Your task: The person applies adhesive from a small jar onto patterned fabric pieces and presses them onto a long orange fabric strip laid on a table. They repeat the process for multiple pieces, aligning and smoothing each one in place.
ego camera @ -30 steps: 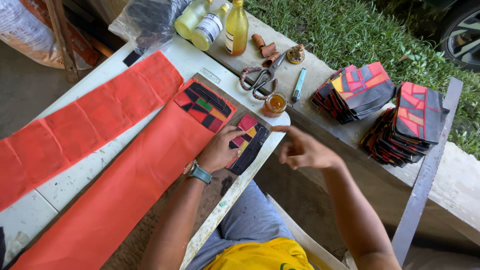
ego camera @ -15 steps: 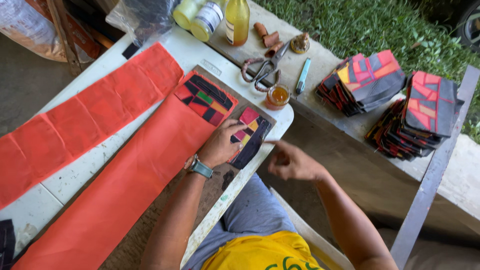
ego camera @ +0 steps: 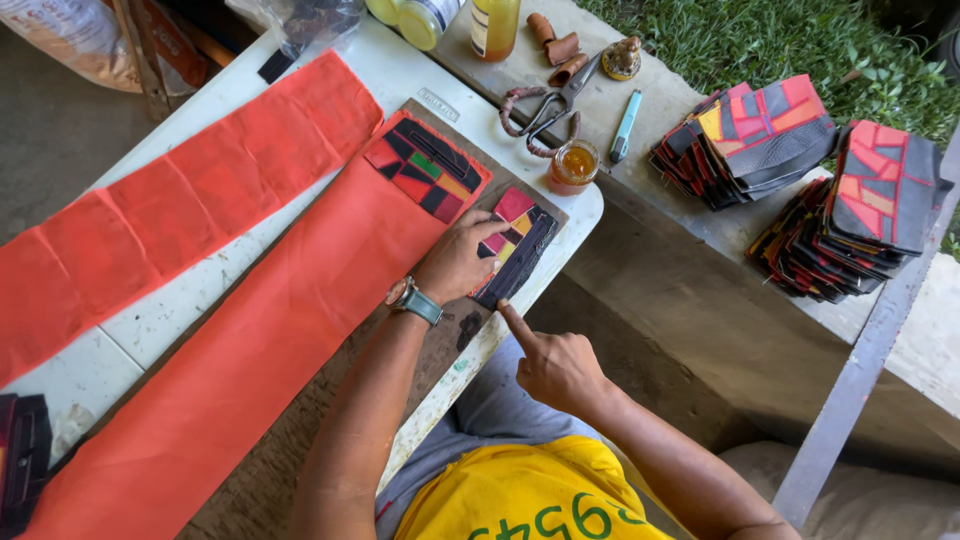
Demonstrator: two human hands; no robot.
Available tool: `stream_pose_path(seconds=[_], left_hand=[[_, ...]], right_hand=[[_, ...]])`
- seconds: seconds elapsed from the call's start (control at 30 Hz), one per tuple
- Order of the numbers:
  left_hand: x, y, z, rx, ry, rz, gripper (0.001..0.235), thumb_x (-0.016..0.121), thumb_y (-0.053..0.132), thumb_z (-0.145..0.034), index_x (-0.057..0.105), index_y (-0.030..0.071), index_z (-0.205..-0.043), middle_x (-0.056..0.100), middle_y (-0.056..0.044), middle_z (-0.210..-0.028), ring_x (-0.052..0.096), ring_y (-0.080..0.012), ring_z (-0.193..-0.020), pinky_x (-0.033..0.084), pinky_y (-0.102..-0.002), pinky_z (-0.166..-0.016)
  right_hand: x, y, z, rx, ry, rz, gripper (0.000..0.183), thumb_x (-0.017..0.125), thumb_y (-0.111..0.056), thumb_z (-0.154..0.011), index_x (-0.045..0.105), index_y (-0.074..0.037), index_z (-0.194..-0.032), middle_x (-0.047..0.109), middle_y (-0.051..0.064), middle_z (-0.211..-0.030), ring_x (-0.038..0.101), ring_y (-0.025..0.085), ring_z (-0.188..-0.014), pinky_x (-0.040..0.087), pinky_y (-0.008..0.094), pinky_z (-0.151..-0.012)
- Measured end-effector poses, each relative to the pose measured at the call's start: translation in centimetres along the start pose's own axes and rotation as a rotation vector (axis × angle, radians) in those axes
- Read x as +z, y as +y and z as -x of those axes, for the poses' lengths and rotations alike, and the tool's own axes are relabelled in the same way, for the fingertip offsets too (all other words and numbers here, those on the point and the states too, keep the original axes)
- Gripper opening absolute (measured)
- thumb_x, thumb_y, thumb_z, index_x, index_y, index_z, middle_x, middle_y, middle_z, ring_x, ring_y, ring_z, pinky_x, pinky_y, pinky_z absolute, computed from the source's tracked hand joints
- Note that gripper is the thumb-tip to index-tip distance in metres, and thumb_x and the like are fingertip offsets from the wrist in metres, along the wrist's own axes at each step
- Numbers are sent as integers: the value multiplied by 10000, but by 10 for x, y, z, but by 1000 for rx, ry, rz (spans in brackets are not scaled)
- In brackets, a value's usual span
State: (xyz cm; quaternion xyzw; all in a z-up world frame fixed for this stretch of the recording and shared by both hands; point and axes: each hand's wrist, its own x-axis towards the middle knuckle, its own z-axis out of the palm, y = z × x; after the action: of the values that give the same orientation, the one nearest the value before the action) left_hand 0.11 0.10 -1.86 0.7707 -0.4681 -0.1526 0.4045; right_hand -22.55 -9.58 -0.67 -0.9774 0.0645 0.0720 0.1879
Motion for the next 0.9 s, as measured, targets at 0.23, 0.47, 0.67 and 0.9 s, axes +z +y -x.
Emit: stream_pose_path(seconds=[0.23,0.47,0.67,0.9], left_hand=[[2,0,0,15,14,-8,554,800,60,-770,659,64,-1306,591,-183,-1355,577,-340,-1269,463,-392,-1079],[-4,3,-4,-1,10,6,558,813,74,-763,656,62,-1298,593,-181,-1354,579,-342,-1262,467,-389,-1064],[-3,4,1,10,-4,-5,560,818,68,-767,657,59,-1303,592,-178,-1349,582,-345,-1255,467,-393,-1062],[-3,5,-1,4,8,9,556,810,57,-766,652,53,-1299,608,-165,-1329,599,-329,-1241,478,-378,-1067]], right_hand=[[-74,48,-54,260,303,-998,704,677,-60,-817,457,-81,-1485,678,43,-825,592,119,-658,485,334,-556],[-60,36,-40,12,45,-578,901,735,-117,-770,350,-154,-1584,710,71,-757,671,152,-677,583,332,-691],[-51,78,-67,256,142,-287,927,735,-194,-747,339,-222,-1585,726,86,-786,685,208,-705,549,381,-753],[-44,56,-42,138,103,-745,843,711,-149,-766,436,-184,-1563,712,161,-846,657,320,-744,577,417,-687]])
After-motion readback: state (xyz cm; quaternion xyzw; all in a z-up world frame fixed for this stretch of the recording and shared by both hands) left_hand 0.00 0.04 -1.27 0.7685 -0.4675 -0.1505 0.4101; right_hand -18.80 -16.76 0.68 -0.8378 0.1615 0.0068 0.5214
